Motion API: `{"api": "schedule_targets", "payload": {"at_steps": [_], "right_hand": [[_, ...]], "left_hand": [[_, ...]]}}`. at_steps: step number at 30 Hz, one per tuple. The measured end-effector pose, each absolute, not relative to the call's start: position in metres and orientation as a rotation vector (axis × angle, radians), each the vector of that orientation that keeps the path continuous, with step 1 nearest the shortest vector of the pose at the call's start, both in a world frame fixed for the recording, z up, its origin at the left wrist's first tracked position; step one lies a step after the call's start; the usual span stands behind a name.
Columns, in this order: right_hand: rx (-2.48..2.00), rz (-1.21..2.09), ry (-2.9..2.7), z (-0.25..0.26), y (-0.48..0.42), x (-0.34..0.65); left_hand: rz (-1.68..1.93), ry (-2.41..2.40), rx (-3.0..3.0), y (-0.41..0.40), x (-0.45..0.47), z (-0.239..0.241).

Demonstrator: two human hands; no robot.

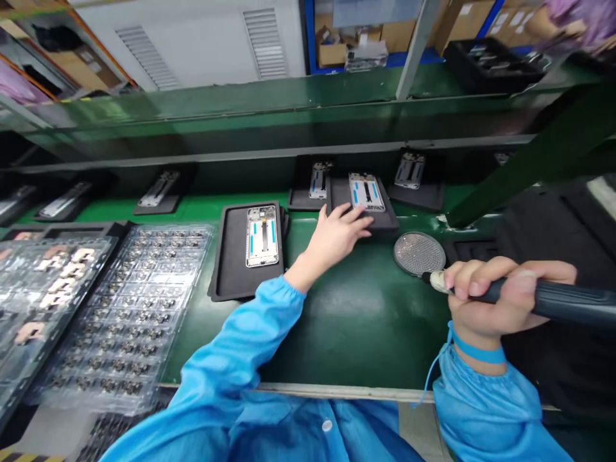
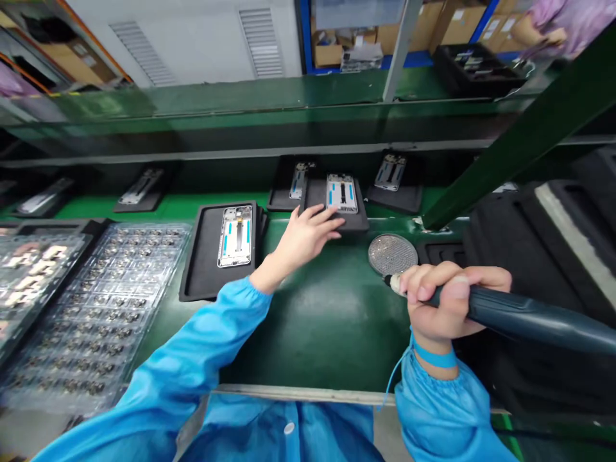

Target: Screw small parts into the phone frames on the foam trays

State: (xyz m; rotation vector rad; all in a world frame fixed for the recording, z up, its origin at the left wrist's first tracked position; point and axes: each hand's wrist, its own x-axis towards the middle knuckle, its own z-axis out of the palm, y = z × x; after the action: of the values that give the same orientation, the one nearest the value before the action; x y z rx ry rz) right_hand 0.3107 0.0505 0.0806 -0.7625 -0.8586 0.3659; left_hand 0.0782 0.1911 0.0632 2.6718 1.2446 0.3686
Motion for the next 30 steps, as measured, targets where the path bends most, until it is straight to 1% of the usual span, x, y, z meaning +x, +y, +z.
{"api": "schedule_targets", "payload": {"at_steps": [3,6,8,12,17,20,23,27,30], "right_hand": [[-0.731,0.397,-0.850,0.074,0.060,0.310],[-0.726,0.423,-0.839,0.067,0.068,0.308],[-0.722,0.432,-0.836,0.064,0.072,0.307],[-0.712,0.441,-0.838,0.056,0.077,0.306],[-0.715,0.477,-0.824,0.050,0.080,0.308],[-0.691,0.483,-0.815,0.052,0.079,0.308],[-0.669,0.488,-0.806,0.055,0.078,0.306],[-0.662,0.487,-0.800,0.055,0.077,0.305],[-0.655,0.508,-0.809,0.052,0.076,0.305]], "left_hand": [[0.249,1.353,2.559,0.262,0.113,0.061],[0.210,1.457,2.533,0.298,0.143,0.058],[0.215,1.448,2.560,0.305,0.165,0.055],[0.140,1.274,2.613,0.300,0.211,0.045],[0.161,1.389,2.574,0.299,0.236,0.038],[0.269,1.698,2.458,0.311,0.216,0.043],[0.299,2.111,2.204,0.329,0.172,0.053],[0.183,2.451,1.864,0.353,0.104,0.067],[0.063,2.507,1.717,0.368,0.067,0.079]]}}
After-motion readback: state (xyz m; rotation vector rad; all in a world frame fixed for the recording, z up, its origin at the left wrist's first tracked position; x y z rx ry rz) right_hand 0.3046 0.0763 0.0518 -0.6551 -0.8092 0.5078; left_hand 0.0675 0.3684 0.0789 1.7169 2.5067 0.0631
